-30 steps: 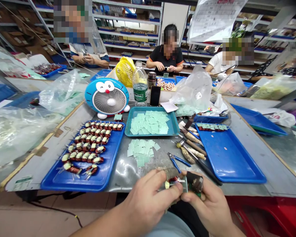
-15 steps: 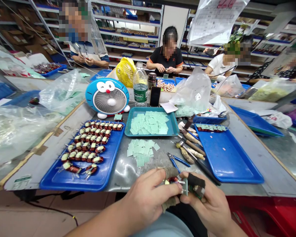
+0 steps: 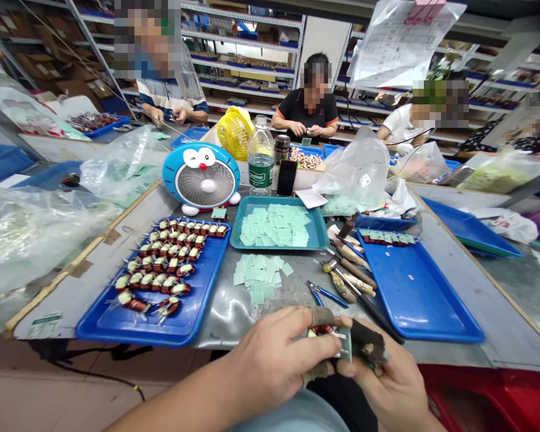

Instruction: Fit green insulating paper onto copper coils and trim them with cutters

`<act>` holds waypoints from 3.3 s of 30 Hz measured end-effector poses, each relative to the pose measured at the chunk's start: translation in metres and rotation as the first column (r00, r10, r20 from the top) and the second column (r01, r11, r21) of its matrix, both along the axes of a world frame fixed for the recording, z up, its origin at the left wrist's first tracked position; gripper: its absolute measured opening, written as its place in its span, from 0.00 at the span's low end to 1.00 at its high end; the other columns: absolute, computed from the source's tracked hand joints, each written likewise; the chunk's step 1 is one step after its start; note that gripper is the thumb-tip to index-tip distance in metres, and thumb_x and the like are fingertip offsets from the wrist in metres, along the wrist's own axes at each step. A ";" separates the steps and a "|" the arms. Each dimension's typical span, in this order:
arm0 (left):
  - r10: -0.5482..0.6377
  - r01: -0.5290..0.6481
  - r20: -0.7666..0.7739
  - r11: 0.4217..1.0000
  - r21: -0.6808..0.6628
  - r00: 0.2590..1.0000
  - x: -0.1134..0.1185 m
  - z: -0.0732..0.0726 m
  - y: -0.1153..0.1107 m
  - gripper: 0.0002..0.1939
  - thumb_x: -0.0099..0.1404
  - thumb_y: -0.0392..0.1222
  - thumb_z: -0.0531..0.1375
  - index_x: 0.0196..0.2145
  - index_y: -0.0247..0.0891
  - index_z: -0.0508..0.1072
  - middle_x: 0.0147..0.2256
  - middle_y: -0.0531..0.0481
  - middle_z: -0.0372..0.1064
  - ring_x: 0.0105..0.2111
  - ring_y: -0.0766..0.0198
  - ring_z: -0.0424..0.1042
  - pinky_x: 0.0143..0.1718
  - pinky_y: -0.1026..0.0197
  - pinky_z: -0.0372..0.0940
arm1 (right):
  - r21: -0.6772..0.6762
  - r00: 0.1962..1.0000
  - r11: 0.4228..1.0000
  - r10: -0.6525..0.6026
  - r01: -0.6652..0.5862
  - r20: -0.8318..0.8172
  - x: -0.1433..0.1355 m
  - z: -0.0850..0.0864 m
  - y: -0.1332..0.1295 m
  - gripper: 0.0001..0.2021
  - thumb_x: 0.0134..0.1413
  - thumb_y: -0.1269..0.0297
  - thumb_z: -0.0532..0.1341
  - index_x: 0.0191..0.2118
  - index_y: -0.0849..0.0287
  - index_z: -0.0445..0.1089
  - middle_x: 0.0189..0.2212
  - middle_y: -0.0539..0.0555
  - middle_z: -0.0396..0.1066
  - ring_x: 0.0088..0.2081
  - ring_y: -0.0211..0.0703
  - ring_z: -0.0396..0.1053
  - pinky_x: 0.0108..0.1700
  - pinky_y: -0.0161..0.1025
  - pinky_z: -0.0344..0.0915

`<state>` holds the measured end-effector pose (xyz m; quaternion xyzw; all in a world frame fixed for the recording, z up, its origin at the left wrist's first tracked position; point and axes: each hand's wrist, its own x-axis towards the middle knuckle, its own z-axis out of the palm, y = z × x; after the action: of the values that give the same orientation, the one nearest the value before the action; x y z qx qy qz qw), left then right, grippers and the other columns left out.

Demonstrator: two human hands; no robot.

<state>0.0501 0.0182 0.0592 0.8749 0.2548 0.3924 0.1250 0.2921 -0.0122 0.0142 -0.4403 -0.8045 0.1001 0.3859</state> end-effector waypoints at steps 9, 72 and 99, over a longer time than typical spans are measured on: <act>-0.030 0.030 -0.053 1.000 0.007 0.998 0.003 0.008 0.006 0.12 0.73 0.44 0.60 0.50 0.37 0.74 0.37 0.45 0.72 0.34 0.61 0.71 0.34 0.61 0.66 | -0.002 0.999 1.000 -0.014 0.014 -0.038 0.000 -0.002 0.000 0.22 0.64 0.55 0.62 0.60 0.56 0.65 0.52 0.50 0.71 0.53 0.26 0.73 0.59 0.16 0.67; -0.035 0.055 0.107 0.981 -0.188 0.994 -0.023 -0.014 -0.011 0.16 0.69 0.46 0.64 0.50 0.36 0.72 0.36 0.46 0.74 0.33 0.61 0.74 0.36 0.62 0.70 | -0.105 0.985 0.981 0.156 -0.163 -0.073 -0.035 0.024 0.006 0.19 0.62 0.59 0.64 0.56 0.60 0.71 0.47 0.52 0.72 0.49 0.25 0.74 0.56 0.15 0.68; 0.232 0.202 0.291 0.341 -0.918 0.928 -0.002 -0.011 -0.020 0.19 0.75 0.57 0.53 0.47 0.38 0.67 0.36 0.51 0.66 0.28 0.70 0.65 0.31 0.65 0.64 | -0.030 0.989 0.991 0.129 -0.131 -0.074 -0.045 0.021 0.007 0.18 0.63 0.59 0.63 0.56 0.57 0.67 0.48 0.51 0.68 0.50 0.21 0.70 0.57 0.13 0.65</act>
<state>0.0479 -0.0019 0.0486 0.5487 0.4127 0.3332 0.6462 0.2471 -0.0056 0.0352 -0.3896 -0.8153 0.1547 0.3994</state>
